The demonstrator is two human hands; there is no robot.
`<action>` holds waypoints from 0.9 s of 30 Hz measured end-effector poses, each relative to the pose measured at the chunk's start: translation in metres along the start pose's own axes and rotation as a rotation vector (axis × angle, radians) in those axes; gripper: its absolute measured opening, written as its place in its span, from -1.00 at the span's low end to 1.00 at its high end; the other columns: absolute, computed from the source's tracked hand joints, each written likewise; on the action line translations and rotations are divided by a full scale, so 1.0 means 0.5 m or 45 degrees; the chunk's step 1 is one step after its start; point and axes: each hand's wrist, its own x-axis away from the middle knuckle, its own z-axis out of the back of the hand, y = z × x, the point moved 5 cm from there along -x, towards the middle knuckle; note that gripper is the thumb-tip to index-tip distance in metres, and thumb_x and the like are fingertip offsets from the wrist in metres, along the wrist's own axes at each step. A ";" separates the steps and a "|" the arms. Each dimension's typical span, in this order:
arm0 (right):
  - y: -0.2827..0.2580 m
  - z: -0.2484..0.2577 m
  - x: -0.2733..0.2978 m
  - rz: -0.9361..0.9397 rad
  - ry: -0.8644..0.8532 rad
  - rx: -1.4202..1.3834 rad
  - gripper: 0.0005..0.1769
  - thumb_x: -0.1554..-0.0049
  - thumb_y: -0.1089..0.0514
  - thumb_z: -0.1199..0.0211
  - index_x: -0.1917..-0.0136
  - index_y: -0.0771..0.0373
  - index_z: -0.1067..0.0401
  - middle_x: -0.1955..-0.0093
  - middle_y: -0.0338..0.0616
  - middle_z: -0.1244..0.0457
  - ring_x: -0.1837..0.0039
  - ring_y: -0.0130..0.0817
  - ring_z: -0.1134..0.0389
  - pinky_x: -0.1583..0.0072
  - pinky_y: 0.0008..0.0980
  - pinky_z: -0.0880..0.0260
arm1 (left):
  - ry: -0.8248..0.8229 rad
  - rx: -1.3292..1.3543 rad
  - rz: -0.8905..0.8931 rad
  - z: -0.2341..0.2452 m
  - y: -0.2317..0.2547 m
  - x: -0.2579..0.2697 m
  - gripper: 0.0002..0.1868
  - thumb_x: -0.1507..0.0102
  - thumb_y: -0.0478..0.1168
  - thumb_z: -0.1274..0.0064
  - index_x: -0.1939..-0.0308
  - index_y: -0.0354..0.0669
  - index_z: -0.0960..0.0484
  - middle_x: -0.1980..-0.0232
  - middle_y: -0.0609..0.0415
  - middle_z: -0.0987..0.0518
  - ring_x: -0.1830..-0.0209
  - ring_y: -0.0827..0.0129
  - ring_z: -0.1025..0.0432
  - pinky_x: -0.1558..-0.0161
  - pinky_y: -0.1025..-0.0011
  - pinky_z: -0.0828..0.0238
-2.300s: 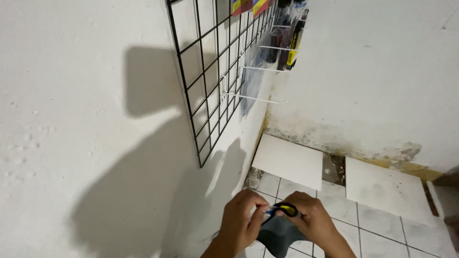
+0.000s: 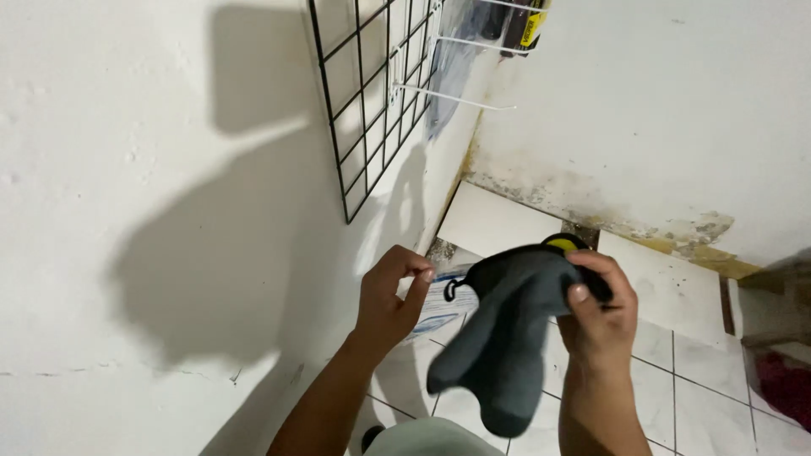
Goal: The person cleans a plastic-wrapped clutch cable and a scooter belt using a yellow and gray cloth. They wipe the items thoroughly and then hang them on a wall-mounted wire rack.
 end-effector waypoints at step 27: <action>0.010 -0.085 -0.014 0.201 -0.703 0.775 -0.63 0.00 0.40 -0.40 -0.11 0.38 -0.56 0.05 0.18 -0.47 -0.03 0.18 -0.51 -0.05 0.02 -0.55 | -0.172 -0.068 -0.099 -0.007 -0.018 0.028 -0.90 -0.40 -0.27 0.04 0.14 -0.20 -0.56 0.28 0.01 -0.48 0.44 0.31 -0.33 0.39 0.35 -0.35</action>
